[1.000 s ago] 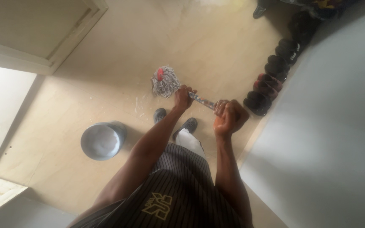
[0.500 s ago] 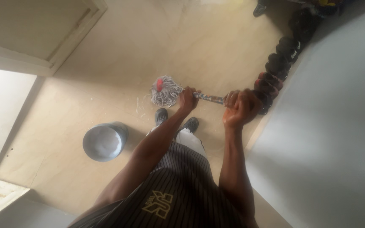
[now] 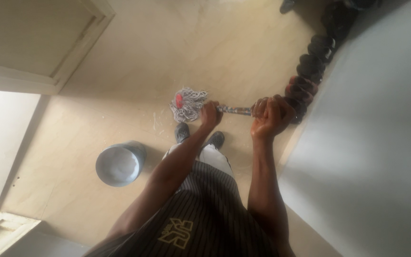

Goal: The person mops the floor and then wrings the mop head over a bucket by hand.

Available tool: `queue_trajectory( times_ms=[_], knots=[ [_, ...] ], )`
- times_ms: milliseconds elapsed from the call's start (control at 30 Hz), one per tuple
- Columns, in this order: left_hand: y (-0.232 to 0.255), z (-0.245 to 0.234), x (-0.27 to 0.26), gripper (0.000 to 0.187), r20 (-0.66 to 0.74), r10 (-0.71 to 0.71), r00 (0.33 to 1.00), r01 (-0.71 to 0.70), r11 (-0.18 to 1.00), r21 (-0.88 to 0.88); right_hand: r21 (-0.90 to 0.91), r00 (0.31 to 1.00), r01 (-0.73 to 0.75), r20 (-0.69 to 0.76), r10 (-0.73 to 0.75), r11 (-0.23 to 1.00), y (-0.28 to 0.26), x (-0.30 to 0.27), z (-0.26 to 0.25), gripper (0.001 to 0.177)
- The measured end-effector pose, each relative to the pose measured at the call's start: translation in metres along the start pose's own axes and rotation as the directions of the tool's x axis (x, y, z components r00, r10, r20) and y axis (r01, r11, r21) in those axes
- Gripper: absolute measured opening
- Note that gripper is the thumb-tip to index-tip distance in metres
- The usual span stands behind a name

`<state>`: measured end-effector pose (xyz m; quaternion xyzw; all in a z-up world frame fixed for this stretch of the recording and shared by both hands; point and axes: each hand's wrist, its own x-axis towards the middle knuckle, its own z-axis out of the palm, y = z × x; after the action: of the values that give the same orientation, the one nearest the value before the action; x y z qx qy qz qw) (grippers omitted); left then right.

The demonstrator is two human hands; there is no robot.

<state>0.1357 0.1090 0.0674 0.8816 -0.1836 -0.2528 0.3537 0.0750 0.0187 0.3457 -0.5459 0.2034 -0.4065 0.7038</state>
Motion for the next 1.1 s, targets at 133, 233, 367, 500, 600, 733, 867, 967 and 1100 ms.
queue_trajectory(
  times_ms=[133, 233, 367, 500, 600, 733, 867, 967, 1100],
  knots=[
    [0.0, 0.01, 0.009, 0.013, -0.07, 0.069, 0.995, -0.07, 0.997, -0.014, 0.03, 0.988, -0.002, -0.154, 0.006, 1.0, -0.004, -0.015, 0.007, 0.035],
    [-0.009, 0.024, 0.024, 0.01, -0.117, 0.164, 0.979, -0.173, 0.983, -0.067, -0.038, 0.953, 0.067, -0.293, -0.075, 0.997, -0.003, -0.032, 0.016, 0.03],
    [-0.027, 0.039, 0.029, 0.024, -0.206, 0.263, 0.942, -0.284, 0.956, -0.077, -0.113, 0.986, 0.048, -0.151, -0.065, 0.992, -0.008, -0.043, 0.008, 0.032],
    [-0.035, 0.058, 0.03, 0.023, -0.135, 0.285, 0.949, -0.29, 0.957, -0.021, -0.129, 0.998, 0.056, -0.018, -0.059, 0.99, -0.019, -0.048, -0.008, 0.025],
    [-0.035, 0.07, 0.026, 0.026, -0.174, 0.445, 0.879, -0.46, 0.886, -0.06, -0.146, 0.972, 0.056, -0.218, -0.088, 0.988, -0.017, -0.064, -0.003, 0.036],
    [-0.026, 0.06, 0.025, 0.025, 0.059, 0.474, 0.879, -0.472, 0.88, -0.049, -0.219, 0.993, 0.105, -0.024, -0.113, 0.97, -0.025, -0.068, -0.015, 0.031],
    [-0.014, 0.036, 0.009, 0.024, 0.294, 0.409, 0.864, -0.443, 0.895, 0.057, -0.023, 0.989, 0.112, 0.103, -0.109, 0.993, -0.021, -0.061, -0.037, 0.033],
    [-0.017, 0.038, -0.001, 0.026, 0.221, 0.371, 0.902, -0.383, 0.924, 0.014, 0.058, 0.988, 0.138, 0.06, -0.141, 0.989, -0.011, -0.056, -0.052, 0.034],
    [-0.031, 0.072, 0.0, 0.017, 0.092, 0.393, 0.915, -0.398, 0.916, 0.044, -0.034, 0.957, 0.223, -0.183, -0.226, 0.974, 0.0, -0.069, -0.059, 0.036]
  ],
)
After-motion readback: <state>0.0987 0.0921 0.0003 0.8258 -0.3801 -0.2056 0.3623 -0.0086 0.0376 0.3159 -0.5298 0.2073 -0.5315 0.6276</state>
